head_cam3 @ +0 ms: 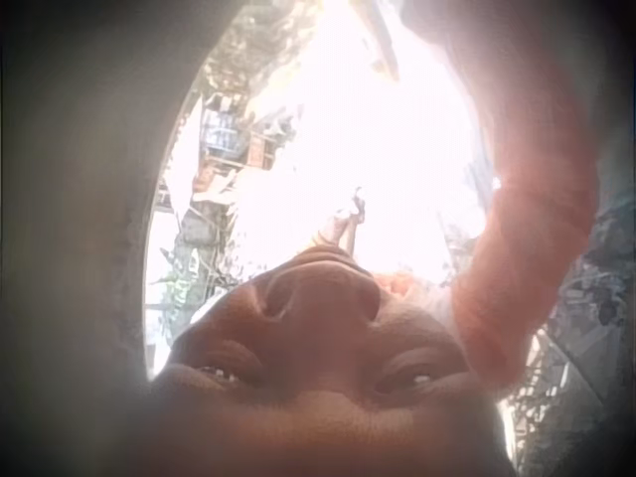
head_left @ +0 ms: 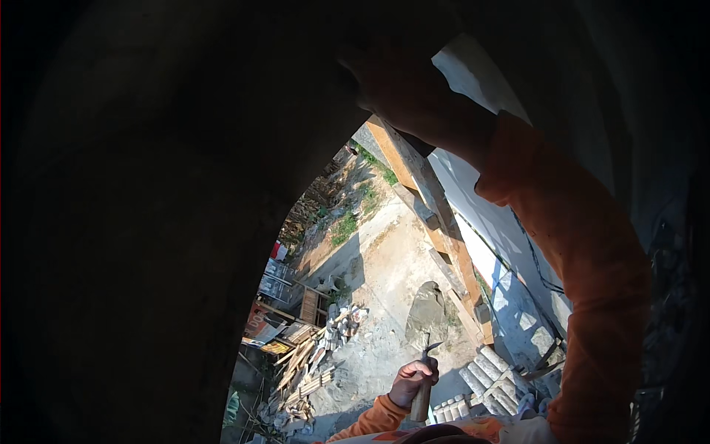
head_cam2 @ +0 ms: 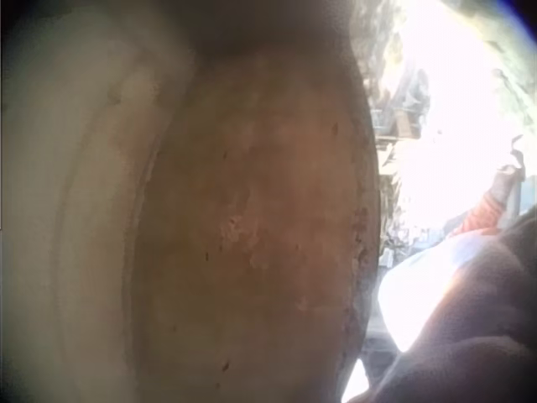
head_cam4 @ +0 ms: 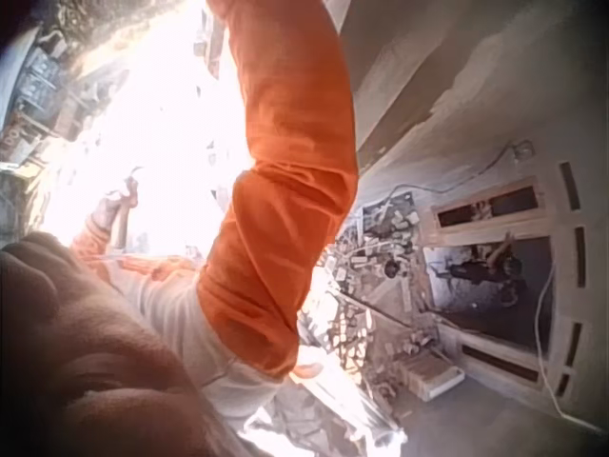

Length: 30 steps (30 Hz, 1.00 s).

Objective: The person is smoothing the underside and edge of a curved concrete archway using a handheld rectangular block while holding a trowel in the other hand.

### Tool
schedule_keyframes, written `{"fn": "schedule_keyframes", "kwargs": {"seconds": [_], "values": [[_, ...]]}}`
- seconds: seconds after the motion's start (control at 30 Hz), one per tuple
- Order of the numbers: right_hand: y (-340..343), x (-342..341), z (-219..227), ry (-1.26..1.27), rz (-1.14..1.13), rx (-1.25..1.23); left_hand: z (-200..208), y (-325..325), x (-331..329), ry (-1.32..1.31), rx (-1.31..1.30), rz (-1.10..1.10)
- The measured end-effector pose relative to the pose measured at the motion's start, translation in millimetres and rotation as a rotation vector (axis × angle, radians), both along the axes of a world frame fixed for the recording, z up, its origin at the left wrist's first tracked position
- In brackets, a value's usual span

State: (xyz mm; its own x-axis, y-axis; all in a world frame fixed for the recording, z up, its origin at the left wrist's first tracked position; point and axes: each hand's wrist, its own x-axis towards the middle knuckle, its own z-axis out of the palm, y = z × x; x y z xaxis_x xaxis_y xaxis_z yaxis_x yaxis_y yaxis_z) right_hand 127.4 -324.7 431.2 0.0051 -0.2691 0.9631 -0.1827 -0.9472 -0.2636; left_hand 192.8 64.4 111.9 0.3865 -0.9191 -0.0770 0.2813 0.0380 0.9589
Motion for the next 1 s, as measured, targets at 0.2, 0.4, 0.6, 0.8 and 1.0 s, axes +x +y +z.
{"fn": "schedule_keyframes", "kwargs": {"seconds": [0.2, 0.4, 0.6, 0.8, 1.0], "values": [[-35.0, -17.9, 30.9, -0.169, 0.243, 0.071, 3.3, 1.7, -3.7, -0.014, 0.013, -0.007], [2.0, 12.6, 19.7, -0.153, 0.070, -0.096, -0.7, -1.6, -0.2, 0.020, -0.001, -0.008], [46.3, 14.6, 36.1, -0.059, 0.094, -0.191, 8.7, -2.1, -6.3, 0.024, -0.052, -0.047], [33.4, 2.1, 36.4, -0.093, -0.129, -0.089, -3.1, 0.5, -1.9, 0.011, -0.021, 0.032], [77.1, 32.3, 22.5, -0.242, -0.001, -0.219, 6.7, 2.5, -6.1, 0.046, -0.024, 0.001]]}}
